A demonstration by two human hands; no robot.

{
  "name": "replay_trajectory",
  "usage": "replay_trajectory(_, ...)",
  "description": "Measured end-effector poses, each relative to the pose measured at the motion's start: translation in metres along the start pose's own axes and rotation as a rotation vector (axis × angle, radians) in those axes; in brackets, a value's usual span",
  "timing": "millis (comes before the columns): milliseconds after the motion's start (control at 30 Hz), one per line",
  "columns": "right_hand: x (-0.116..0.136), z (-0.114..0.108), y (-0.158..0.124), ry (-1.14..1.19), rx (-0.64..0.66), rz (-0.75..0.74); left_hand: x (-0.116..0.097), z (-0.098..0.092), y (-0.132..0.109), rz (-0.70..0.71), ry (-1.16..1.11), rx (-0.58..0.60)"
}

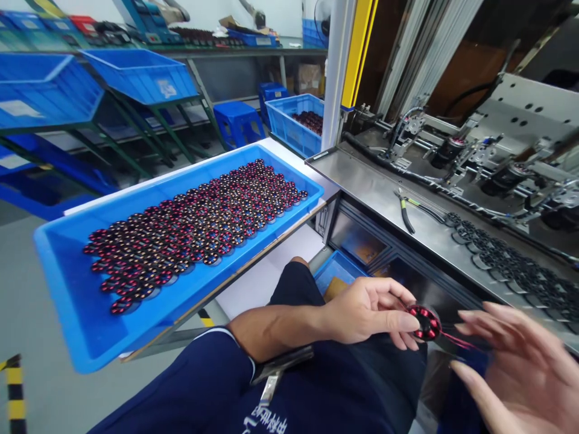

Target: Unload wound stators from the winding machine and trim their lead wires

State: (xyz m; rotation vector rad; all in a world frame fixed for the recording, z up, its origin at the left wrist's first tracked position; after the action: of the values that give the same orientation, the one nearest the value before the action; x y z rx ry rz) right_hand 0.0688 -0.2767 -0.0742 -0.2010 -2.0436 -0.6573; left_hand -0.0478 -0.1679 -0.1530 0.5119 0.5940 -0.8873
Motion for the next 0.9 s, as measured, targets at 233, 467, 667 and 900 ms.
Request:
replay_trajectory(233, 0.027, 0.023, 0.002, -0.058, 0.117, -0.204, 0.004, 0.006, -0.003, -0.053, 0.015, 0.020)
replay_trajectory(467, 0.050, 0.031, 0.005, -0.221, 0.031, -0.299, 0.001, 0.005, -0.003, -0.004, -0.008, 0.029)
replay_trajectory(667, 0.049, 0.028, 0.010, -0.251, -0.007, -0.161, -0.016, 0.004, -0.003, 0.149, -0.168, 0.004)
replay_trajectory(900, 0.048, 0.028, 0.015, -0.270, 0.205, -0.213, 0.021, 0.032, -0.005, -0.320, -0.284, 0.404)
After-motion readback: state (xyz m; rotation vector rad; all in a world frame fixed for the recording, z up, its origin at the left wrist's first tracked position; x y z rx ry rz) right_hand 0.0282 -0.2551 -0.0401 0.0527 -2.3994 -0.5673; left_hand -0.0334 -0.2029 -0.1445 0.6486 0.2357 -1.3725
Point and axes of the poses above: each hand's wrist, its own y-axis towards the middle knuckle, its own z-axis out of the palm, x = y × z, the point moved 9 cm from there along y, towards the middle knuckle, and after that the axes turned 13 degrees about z, right-handed, at the moved point
